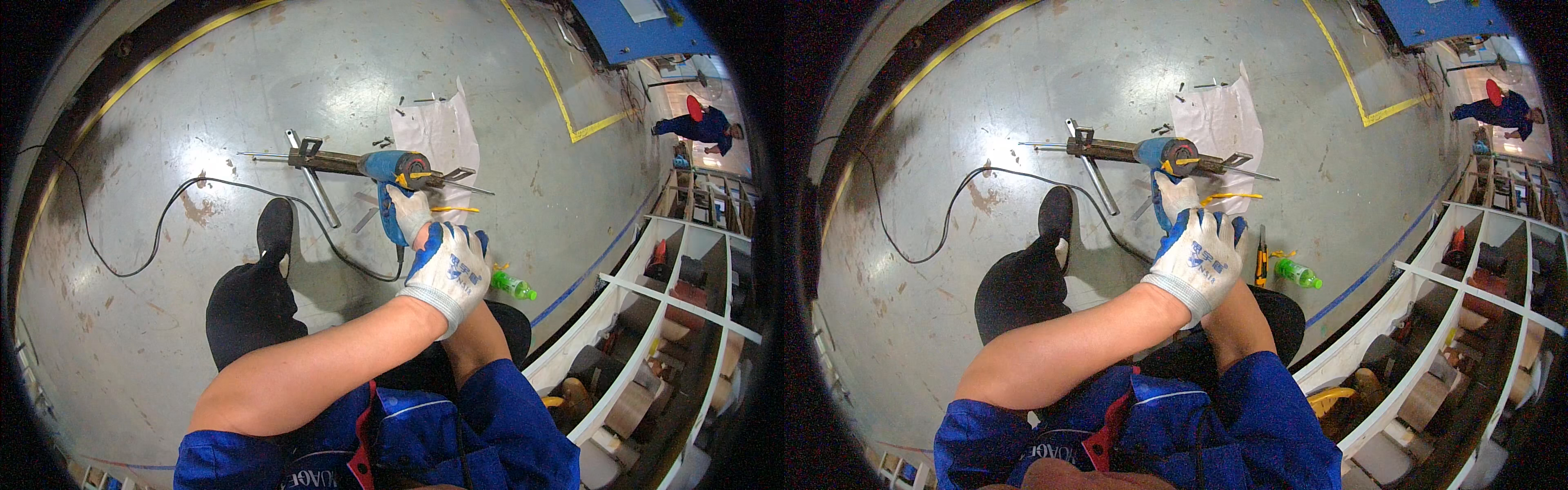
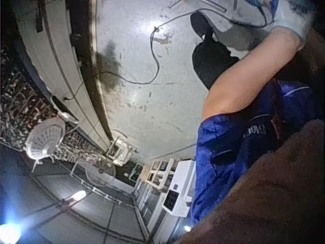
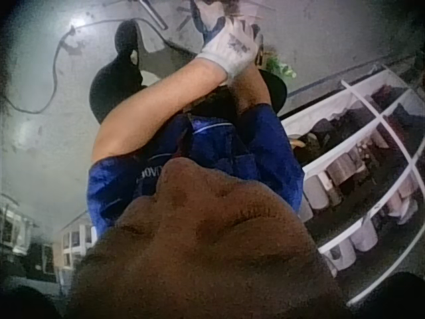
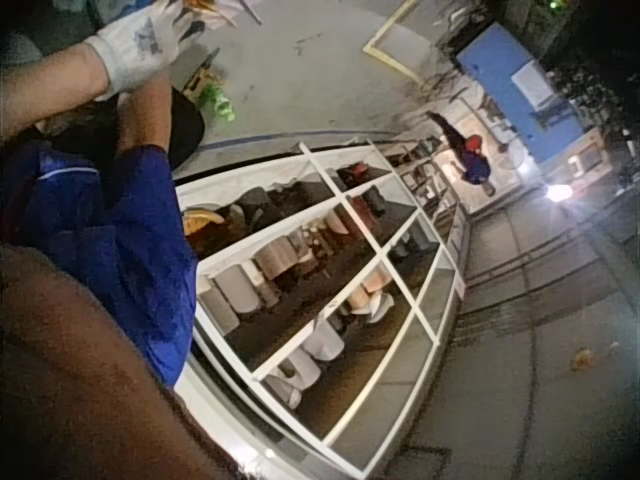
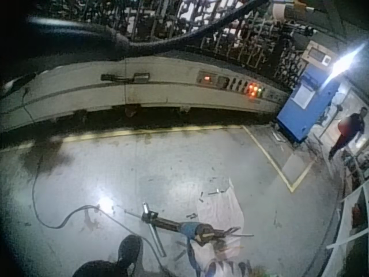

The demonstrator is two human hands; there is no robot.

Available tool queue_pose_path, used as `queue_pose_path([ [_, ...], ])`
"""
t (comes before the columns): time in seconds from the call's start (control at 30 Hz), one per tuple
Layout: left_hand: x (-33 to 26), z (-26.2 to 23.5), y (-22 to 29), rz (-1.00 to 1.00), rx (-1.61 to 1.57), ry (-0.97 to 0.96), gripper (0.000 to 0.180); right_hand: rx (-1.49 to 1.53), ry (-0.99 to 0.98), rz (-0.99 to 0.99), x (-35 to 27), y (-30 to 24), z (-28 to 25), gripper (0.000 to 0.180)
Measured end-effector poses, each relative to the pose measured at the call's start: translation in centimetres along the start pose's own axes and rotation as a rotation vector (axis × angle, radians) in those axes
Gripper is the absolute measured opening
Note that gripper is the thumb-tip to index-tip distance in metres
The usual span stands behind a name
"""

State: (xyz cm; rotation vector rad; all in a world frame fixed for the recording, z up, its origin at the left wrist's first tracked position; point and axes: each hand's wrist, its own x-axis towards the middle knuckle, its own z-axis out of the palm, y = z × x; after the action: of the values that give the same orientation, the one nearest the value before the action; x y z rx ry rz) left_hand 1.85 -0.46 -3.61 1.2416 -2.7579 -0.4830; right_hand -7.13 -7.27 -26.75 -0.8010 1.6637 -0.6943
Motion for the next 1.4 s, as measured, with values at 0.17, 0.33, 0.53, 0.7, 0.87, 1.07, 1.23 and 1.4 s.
queue_pose_path([
  [0.17, -0.1, -0.2, -0.3, 0.004, 0.015, -0.012, 0.046, 0.004, -0.035, -0.048, 0.2, 0.2, 0.4, 0.033],
  [0.33, 0.1, -0.2, -0.1, 0.006, -0.005, -0.001, 0.045, -0.043, -0.014, -0.03, -0.4, -0.5, -0.2, 0.033],
  [0.53, 0.0, -0.2, 0.0, 0.007, -0.01, 0.034, 0.045, -0.022, 0.019, -0.005, -0.2, -0.5, -0.1, 0.033],
  [0.7, 0.1, 0.5, 0.0, 0.002, 0.003, 0.016, 0.046, 0.058, -0.031, -0.021, 0.3, 0.3, 0.3, 0.033],
  [0.87, 0.1, 0.4, 0.0, -0.004, 0.007, 0.011, 0.044, -0.011, 0.006, -0.037, 0.0, -0.2, 0.3, 0.035],
  [1.07, 0.3, 0.4, 0.2, -0.008, -0.008, 0.006, 0.044, 0.083, -0.032, -0.054, -0.4, -0.3, -0.1, 0.032],
  [1.23, 0.2, 0.1, -0.1, -0.008, -0.001, -0.013, 0.044, 0.039, -0.013, 0.022, -0.6, -1.0, 0.1, 0.027],
  [1.4, 0.4, 0.4, 0.2, -0.024, -0.049, -0.021, 0.043, 0.062, 0.008, 0.063, -0.4, -0.9, 0.0, 0.026],
])
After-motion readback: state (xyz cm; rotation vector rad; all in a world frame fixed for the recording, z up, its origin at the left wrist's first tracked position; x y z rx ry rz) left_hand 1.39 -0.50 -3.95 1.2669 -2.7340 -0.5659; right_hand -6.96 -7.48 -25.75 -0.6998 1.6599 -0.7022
